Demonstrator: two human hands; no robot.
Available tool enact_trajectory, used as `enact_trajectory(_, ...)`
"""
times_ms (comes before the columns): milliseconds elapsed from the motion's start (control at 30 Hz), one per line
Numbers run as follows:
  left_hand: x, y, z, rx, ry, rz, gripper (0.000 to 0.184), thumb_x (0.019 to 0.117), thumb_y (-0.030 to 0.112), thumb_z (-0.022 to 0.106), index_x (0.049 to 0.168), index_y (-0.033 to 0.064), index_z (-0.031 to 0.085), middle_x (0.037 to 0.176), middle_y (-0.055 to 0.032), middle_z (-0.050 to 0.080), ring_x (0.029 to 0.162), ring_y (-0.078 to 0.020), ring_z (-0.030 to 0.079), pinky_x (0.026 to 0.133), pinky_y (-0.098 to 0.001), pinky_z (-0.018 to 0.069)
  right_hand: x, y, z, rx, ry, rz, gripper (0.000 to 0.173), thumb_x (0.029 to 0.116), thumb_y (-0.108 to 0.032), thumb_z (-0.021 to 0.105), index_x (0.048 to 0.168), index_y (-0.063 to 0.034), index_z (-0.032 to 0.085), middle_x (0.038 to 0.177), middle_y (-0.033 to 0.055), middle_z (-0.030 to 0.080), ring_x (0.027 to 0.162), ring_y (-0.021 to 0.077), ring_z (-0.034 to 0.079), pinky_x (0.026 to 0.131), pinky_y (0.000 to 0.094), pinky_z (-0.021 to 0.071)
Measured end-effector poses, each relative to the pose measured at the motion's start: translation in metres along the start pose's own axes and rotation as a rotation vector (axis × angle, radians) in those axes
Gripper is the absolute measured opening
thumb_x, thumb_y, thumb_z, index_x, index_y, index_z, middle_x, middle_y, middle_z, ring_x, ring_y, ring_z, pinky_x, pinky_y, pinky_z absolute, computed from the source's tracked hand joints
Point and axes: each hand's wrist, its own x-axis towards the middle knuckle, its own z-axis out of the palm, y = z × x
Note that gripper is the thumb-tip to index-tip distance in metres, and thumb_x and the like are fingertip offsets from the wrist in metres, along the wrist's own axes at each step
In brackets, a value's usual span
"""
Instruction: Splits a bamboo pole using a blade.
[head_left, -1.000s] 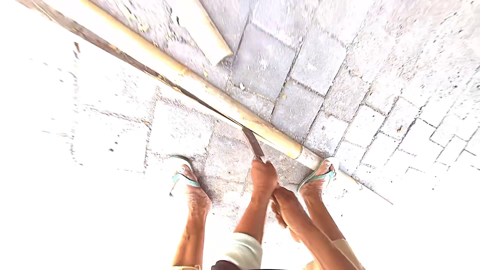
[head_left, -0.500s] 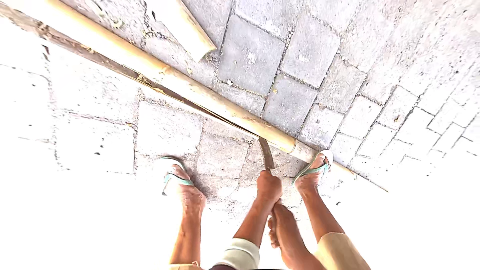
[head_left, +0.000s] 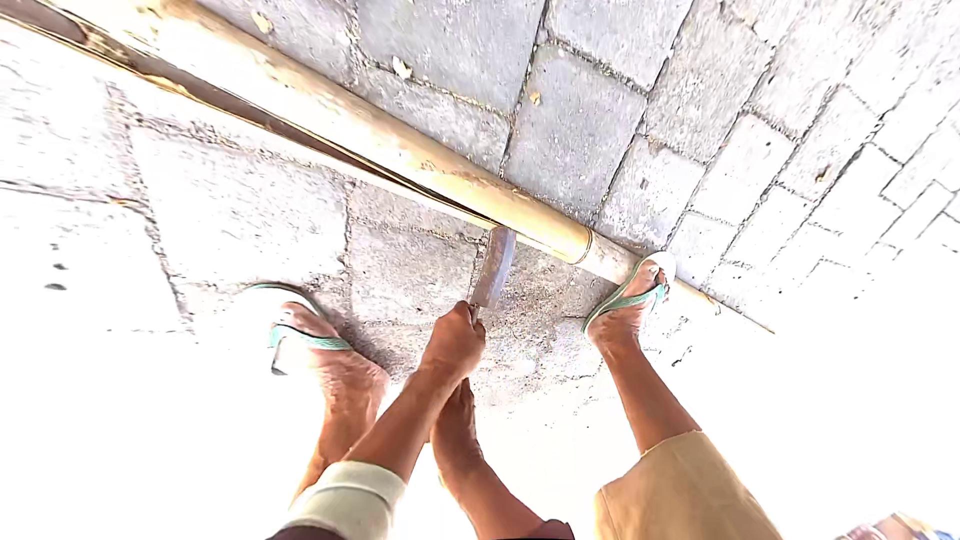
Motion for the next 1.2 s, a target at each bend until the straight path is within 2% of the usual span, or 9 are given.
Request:
enact_trajectory(67, -0.021, 0.014, 0.001, -0.235, -0.056, 0.008, 0.032, 0.1057, 0.036, 0.057, 0.107, 0.004, 0.057, 0.071, -0.0132, 0.061, 0.054, -0.0255, 0.062, 0.053, -0.0436, 0.0566, -0.004, 0.023, 0.007, 0.296, 0.103, -0.029, 0.036, 0.1094, 0.004, 0.025, 0.131, 0.0193, 0.049, 0.108, 0.0264, 0.065, 0.091, 0.019, 0.064, 0.088, 0.0222, 0.0484)
enact_trajectory(133, -0.046, 0.044, 0.003, -0.588, -0.152, -0.008, 0.032, 0.1069, 0.035, 0.056, 0.106, 0.0025, 0.054, 0.065, -0.0111, 0.057, 0.048, -0.0223, 0.059, 0.049, -0.0382, 0.0557, 0.033, 0.089, 0.016, 0.529, 0.115, -0.229, 0.042, 0.1126, -0.01, 0.02, 0.121, 0.0143, 0.053, 0.077, 0.0143, 0.061, 0.061, 0.0143, 0.06, 0.065, 0.0253, 0.0538)
enact_trajectory(267, -0.069, 0.12, 0.015, -0.854, -0.098, -0.195, 0.018, 0.1021, 0.019, 0.055, 0.103, 0.001, 0.053, 0.059, -0.012, 0.056, 0.044, -0.0229, 0.058, 0.044, -0.039, 0.0548, 0.105, 0.186, -0.021, 0.816, -0.122, -0.397, 0.046, 0.1122, -0.042, 0.032, 0.111, -0.0032, 0.057, 0.074, 0.0077, 0.058, 0.048, 0.0136, 0.054, 0.042, 0.0272, 0.049)
enact_trajectory(433, -0.062, 0.164, 0.017, -0.772, -0.008, -0.282, 0.01, 0.0945, 0.009, 0.058, 0.099, 0.0009, 0.053, 0.061, -0.0138, 0.06, 0.045, -0.0227, 0.06, 0.044, -0.0379, 0.0526, 0.084, 0.161, -0.079, 0.773, -0.134, -0.163, 0.046, 0.1106, -0.049, 0.036, 0.106, -0.0077, 0.058, 0.069, 0.0037, 0.051, 0.043, 0.0103, 0.045, 0.038, 0.0235, 0.0413)
enact_trajectory(533, -0.062, 0.165, 0.02, -0.614, 0.017, -0.297, 0.017, 0.0912, 0.017, 0.061, 0.1, 0.0019, 0.061, 0.071, -0.0161, 0.064, 0.054, -0.0277, 0.062, 0.049, -0.0455, 0.0503, 0.096, 0.16, -0.088, 0.744, -0.122, -0.151, 0.045, 0.1102, -0.048, 0.039, 0.107, -0.0074, 0.06, 0.07, 0.0037, 0.054, 0.043, 0.0093, 0.046, 0.038, 0.0224, 0.0417)
enact_trajectory(667, -0.053, 0.169, 0.022, -0.692, 0.049, -0.258, 0.012, 0.0905, 0.012, 0.061, 0.097, 0.002, 0.057, 0.064, -0.0133, 0.061, 0.047, -0.023, 0.058, 0.044, -0.039, 0.0489, 0.094, 0.154, -0.094, 0.539, -0.044, -0.215, 0.047, 0.1107, -0.049, 0.036, 0.111, -0.008, 0.058, 0.077, 0.0052, 0.058, 0.048, 0.0117, 0.052, 0.043, 0.0243, 0.0461)
enact_trajectory(767, -0.062, 0.147, 0.03, -0.586, 0.032, -0.251, 0.016, 0.0931, 0.015, 0.06, 0.101, 0.0012, 0.06, 0.067, -0.0133, 0.063, 0.049, -0.0228, 0.059, 0.046, -0.0391, 0.05, 0.098, 0.164, -0.066, 0.364, 0.009, -0.147, 0.05, 0.1111, -0.052, 0.029, 0.122, -0.0106, 0.056, 0.089, 0.006, 0.061, 0.057, 0.0141, 0.057, 0.049, 0.028, 0.048)
enact_trajectory(900, -0.039, 0.133, 0.039, -0.464, 0.09, -0.227, 0.01, 0.0949, 0.01, 0.058, 0.093, 0.0004, 0.059, 0.066, -0.0137, 0.064, 0.05, -0.0237, 0.063, 0.049, -0.0407, 0.0545, 0.14, 0.179, -0.039, 0.381, 0.048, -0.191, 0.053, 0.1106, -0.054, 0.025, 0.122, -0.0095, 0.052, 0.081, 0.006, 0.056, 0.052, 0.0155, 0.053, 0.045, 0.0305, 0.0479)
enact_trajectory(1200, -0.002, 0.064, 0.047, -0.21, 0.119, -0.107, 0.015, 0.1011, 0.017, 0.054, 0.109, 0.0037, 0.056, 0.08, -0.0104, 0.064, 0.064, -0.0233, 0.066, 0.063, -0.0438, 0.0576, 0.243, 0.206, 0.051, 0.576, 0.119, -0.449, 0.046, 0.1089, -0.043, 0.029, 0.122, -0.0055, 0.053, 0.069, 0.0039, 0.057, 0.05, 0.0157, 0.056, 0.049, 0.0341, 0.0524)
